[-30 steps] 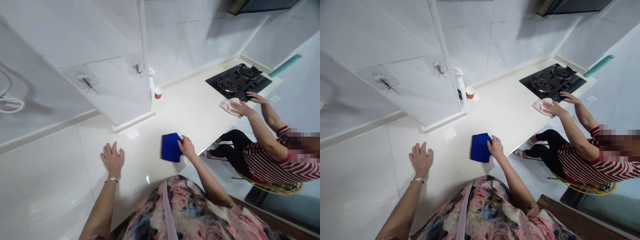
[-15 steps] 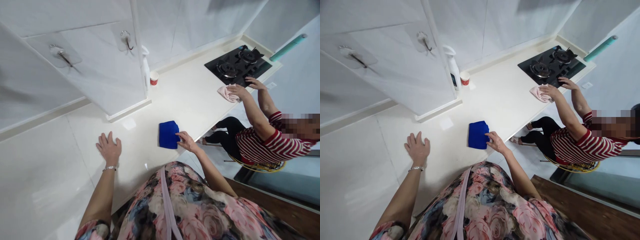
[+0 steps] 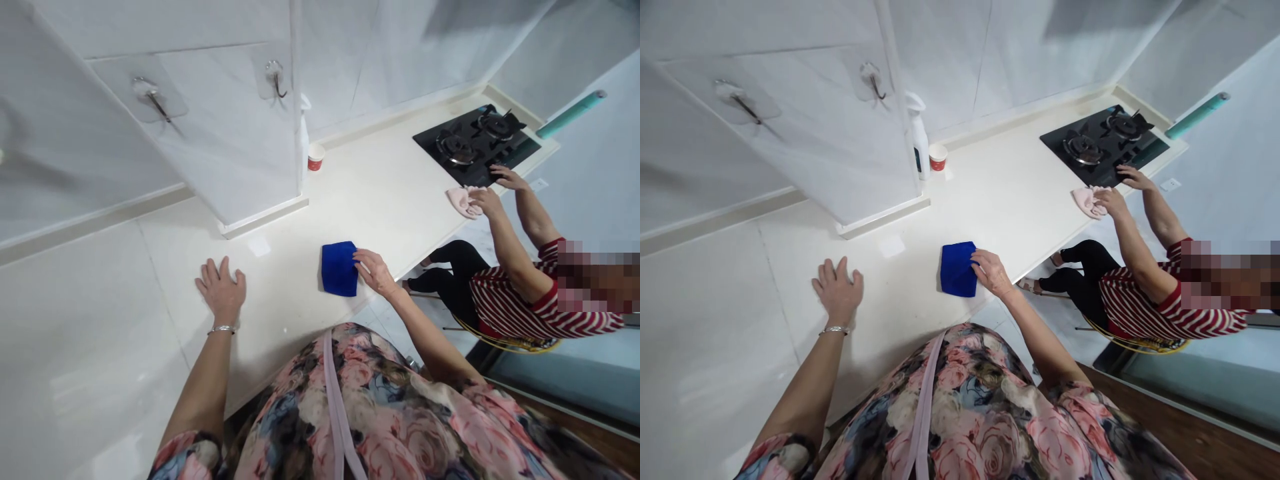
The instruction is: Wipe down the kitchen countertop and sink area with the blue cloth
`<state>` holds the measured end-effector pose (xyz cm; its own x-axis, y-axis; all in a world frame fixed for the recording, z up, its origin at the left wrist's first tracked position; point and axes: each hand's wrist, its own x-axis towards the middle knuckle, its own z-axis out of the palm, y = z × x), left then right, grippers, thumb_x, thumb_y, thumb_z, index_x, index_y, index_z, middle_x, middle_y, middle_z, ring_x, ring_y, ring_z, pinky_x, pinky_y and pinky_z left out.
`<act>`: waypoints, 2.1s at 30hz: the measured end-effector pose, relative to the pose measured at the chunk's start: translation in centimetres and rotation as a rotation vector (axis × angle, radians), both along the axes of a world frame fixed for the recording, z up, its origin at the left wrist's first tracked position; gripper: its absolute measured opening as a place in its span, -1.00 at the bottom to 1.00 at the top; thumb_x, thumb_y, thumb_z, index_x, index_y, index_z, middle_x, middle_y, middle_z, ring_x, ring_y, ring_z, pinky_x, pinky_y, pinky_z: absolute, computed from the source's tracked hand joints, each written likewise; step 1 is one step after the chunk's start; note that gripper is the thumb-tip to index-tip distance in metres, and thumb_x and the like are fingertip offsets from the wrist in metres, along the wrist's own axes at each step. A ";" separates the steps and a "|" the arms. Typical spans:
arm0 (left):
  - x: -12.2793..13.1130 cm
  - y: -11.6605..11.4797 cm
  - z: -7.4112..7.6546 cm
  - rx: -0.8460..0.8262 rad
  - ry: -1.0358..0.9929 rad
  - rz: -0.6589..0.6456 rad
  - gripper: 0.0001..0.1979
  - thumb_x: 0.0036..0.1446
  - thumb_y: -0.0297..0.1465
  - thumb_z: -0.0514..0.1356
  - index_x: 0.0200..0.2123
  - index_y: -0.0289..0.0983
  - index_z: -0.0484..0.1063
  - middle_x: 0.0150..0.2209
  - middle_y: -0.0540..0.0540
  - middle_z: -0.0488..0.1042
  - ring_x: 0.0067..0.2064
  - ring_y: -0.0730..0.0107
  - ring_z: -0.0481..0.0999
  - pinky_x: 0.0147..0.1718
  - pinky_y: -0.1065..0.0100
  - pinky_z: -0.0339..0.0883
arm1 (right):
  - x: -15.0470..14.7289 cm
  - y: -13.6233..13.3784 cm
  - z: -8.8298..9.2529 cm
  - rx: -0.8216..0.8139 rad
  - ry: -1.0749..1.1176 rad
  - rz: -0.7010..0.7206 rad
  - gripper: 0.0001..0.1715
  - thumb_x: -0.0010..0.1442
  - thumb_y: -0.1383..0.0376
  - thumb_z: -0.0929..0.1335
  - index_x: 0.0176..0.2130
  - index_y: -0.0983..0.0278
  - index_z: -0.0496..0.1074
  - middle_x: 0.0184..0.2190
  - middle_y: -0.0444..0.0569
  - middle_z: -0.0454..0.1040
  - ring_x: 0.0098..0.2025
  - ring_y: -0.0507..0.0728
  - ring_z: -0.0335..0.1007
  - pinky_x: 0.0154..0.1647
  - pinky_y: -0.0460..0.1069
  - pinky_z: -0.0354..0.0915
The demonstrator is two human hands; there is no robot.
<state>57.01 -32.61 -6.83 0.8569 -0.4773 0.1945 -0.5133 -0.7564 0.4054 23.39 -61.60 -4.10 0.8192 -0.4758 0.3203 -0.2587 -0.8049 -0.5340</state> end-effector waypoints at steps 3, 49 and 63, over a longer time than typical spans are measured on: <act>0.0 0.1 -0.1 -0.004 -0.001 -0.009 -0.39 0.39 -0.18 0.03 0.40 -0.32 0.32 0.52 -0.44 0.08 0.56 -0.20 -0.02 0.47 -0.33 -0.22 | 2.1 -0.4 0.5 0.000 0.024 0.013 -0.59 0.55 0.12 0.16 0.03 0.21 0.49 -0.12 0.13 0.57 -0.03 0.24 0.51 0.12 0.21 0.46; 0.0 0.2 -0.4 -0.012 0.006 0.007 -0.40 0.40 -0.19 0.01 0.39 -0.32 0.33 0.53 -0.43 0.07 0.57 -0.11 -0.06 0.48 -0.28 -0.27 | 5.0 3.9 1.6 0.221 -0.088 -0.157 -0.55 0.45 0.06 0.20 0.13 0.21 0.44 -0.07 0.14 0.60 -0.01 0.25 0.58 0.12 0.19 0.53; 0.1 0.4 0.1 0.019 -0.011 0.002 -0.40 0.40 -0.19 0.01 0.38 -0.32 0.35 0.51 -0.46 0.10 0.56 -0.18 -0.02 0.46 -0.32 -0.19 | 6.2 -3.0 6.9 0.322 -0.072 -0.198 -0.53 0.36 -0.07 0.35 0.00 0.22 0.53 -0.21 -0.01 0.62 -0.24 0.18 0.55 -0.14 0.09 0.54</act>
